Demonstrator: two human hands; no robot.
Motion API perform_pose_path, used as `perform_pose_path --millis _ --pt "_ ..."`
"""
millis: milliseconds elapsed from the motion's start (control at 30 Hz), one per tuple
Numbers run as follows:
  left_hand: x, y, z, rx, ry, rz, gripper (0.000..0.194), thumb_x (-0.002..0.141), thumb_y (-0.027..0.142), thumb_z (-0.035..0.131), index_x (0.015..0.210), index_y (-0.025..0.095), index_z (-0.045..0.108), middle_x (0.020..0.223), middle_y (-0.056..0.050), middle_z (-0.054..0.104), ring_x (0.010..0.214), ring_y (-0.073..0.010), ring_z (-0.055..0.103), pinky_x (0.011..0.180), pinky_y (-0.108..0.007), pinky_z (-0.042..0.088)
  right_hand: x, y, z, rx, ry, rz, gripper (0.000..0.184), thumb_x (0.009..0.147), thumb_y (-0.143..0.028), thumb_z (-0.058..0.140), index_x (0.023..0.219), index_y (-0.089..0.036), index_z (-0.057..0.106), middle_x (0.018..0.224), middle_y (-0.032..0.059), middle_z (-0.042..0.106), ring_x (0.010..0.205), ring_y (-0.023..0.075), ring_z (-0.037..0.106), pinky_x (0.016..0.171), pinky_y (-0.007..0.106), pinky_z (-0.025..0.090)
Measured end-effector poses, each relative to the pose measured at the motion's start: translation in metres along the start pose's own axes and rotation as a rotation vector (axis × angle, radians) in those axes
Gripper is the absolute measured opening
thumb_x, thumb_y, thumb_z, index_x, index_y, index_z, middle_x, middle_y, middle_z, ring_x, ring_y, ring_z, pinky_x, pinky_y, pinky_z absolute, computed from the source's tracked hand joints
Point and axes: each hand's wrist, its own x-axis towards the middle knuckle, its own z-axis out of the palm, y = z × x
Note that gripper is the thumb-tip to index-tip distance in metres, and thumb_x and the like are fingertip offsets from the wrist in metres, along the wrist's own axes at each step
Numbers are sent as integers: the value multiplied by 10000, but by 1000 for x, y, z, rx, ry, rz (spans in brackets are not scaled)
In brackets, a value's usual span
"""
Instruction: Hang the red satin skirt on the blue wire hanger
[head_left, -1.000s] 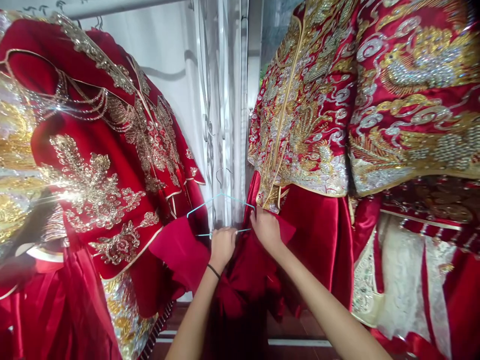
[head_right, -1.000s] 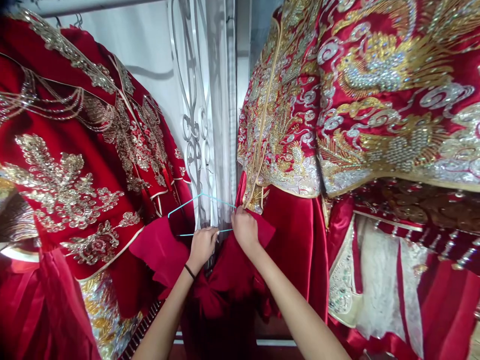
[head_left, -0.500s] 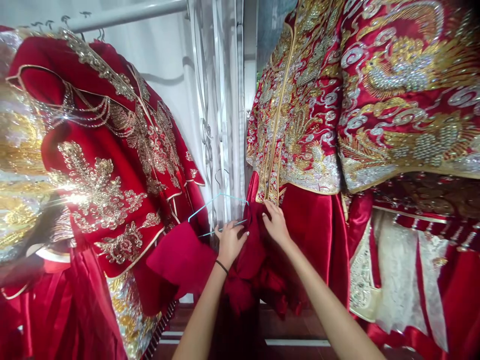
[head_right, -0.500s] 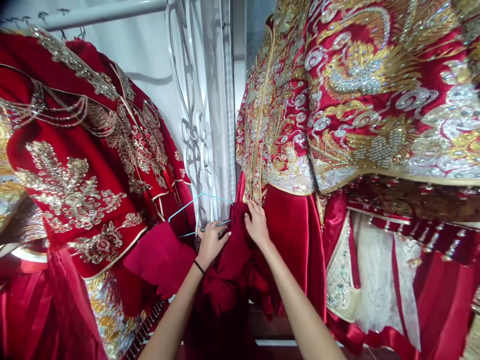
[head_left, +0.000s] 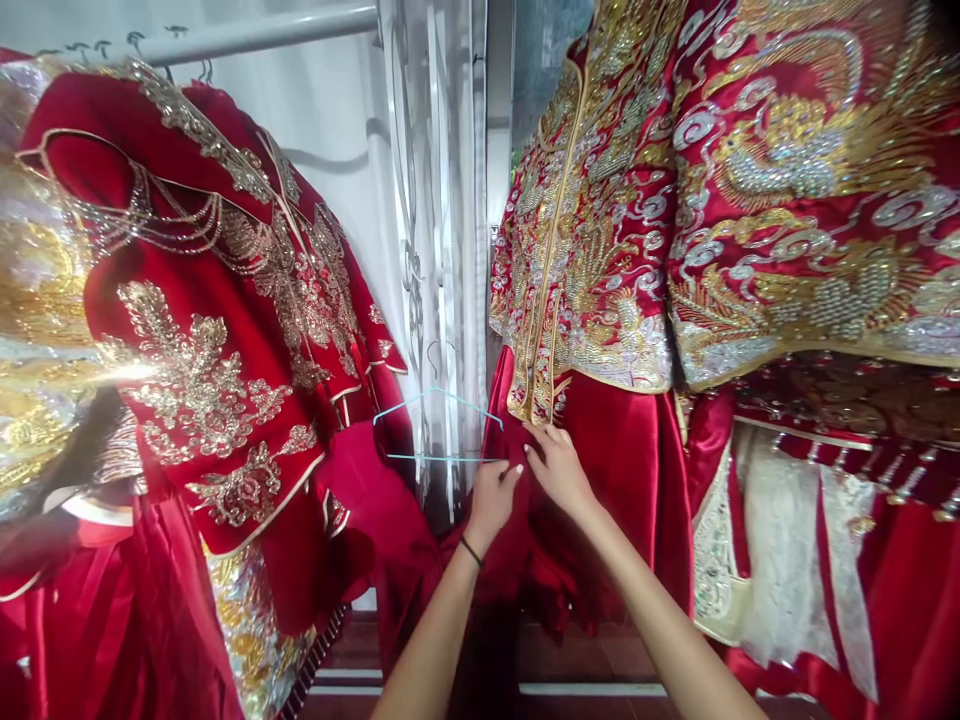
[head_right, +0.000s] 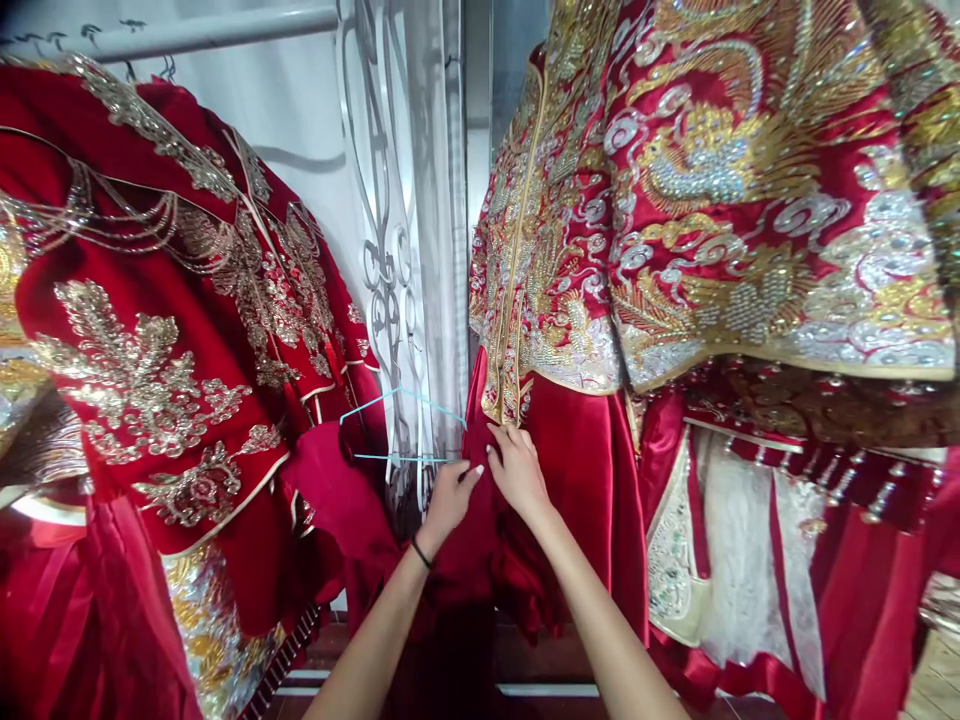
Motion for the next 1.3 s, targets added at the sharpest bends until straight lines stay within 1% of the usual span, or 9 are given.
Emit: perform_pose_path --millis 133,267,400,533,667,767,1000,1167,1300 --pt "4 -15 -18 -221 -174 -74 484 768 553 445 737 108 631 656 -38 620 634 -147 536 656 -291 429 -3 1 1 105 -15 37 418 838 -271 369 1224 -170 497 1153 100 551 1066 237 467 955 434 367" --pt "-6 -10 -53 -55 -142 -42 389 745 461 530 900 132 667 900 -85 686 844 -208 594 802 -330 438 0 7 1 131 -50 47 447 816 -250 378 1232 -136 493 1215 109 541 1120 224 460 987 415 348" --pt "-22 10 -119 300 98 9 383 815 419 430 987 158 651 1015 -87 673 898 -213 604 830 -329 447 3 11 -4 116 -9 92 421 797 -281 432 1185 -157 541 1190 106 569 1126 232 479 983 419 348" --pt "-14 22 -176 732 553 25 383 828 382 400 1022 132 616 1045 -120 635 978 -235 556 899 -364 407 16 -1 5 127 62 208 507 760 -424 509 1168 -125 544 1179 136 568 1110 255 494 963 409 361" --pt "4 14 -177 1082 653 -176 476 773 399 479 1115 73 536 1129 -195 562 1106 -318 464 929 -458 361 31 -27 26 -45 99 368 589 704 -534 545 1111 -108 557 1143 169 554 1093 332 458 891 457 381" --pt "6 3 -170 1206 639 -193 372 824 325 395 1072 88 540 1104 -180 577 1116 -309 462 928 -465 355 34 -36 37 -198 192 430 464 728 -455 546 1046 -118 565 1069 160 576 1029 339 474 843 459 389" --pt "-3 0 -206 1298 267 -105 365 867 267 318 1180 138 455 1058 -140 619 888 -238 610 746 -322 463 33 -15 29 -262 96 221 308 787 -308 491 1034 -147 579 1004 102 619 863 228 574 742 322 426" --pt "1 6 -210 1395 192 -180 325 855 261 329 1103 125 488 877 -136 659 780 -263 636 680 -342 473 33 -15 21 -315 2 212 333 833 -273 426 1113 -156 563 1061 102 619 855 222 602 673 297 440" --pt "9 7 -212 1260 218 -246 311 835 273 335 1016 135 547 846 -149 659 812 -290 630 718 -387 467 37 -21 10 -376 -47 261 295 841 -268 408 1025 -163 613 952 111 652 801 222 618 652 289 432"
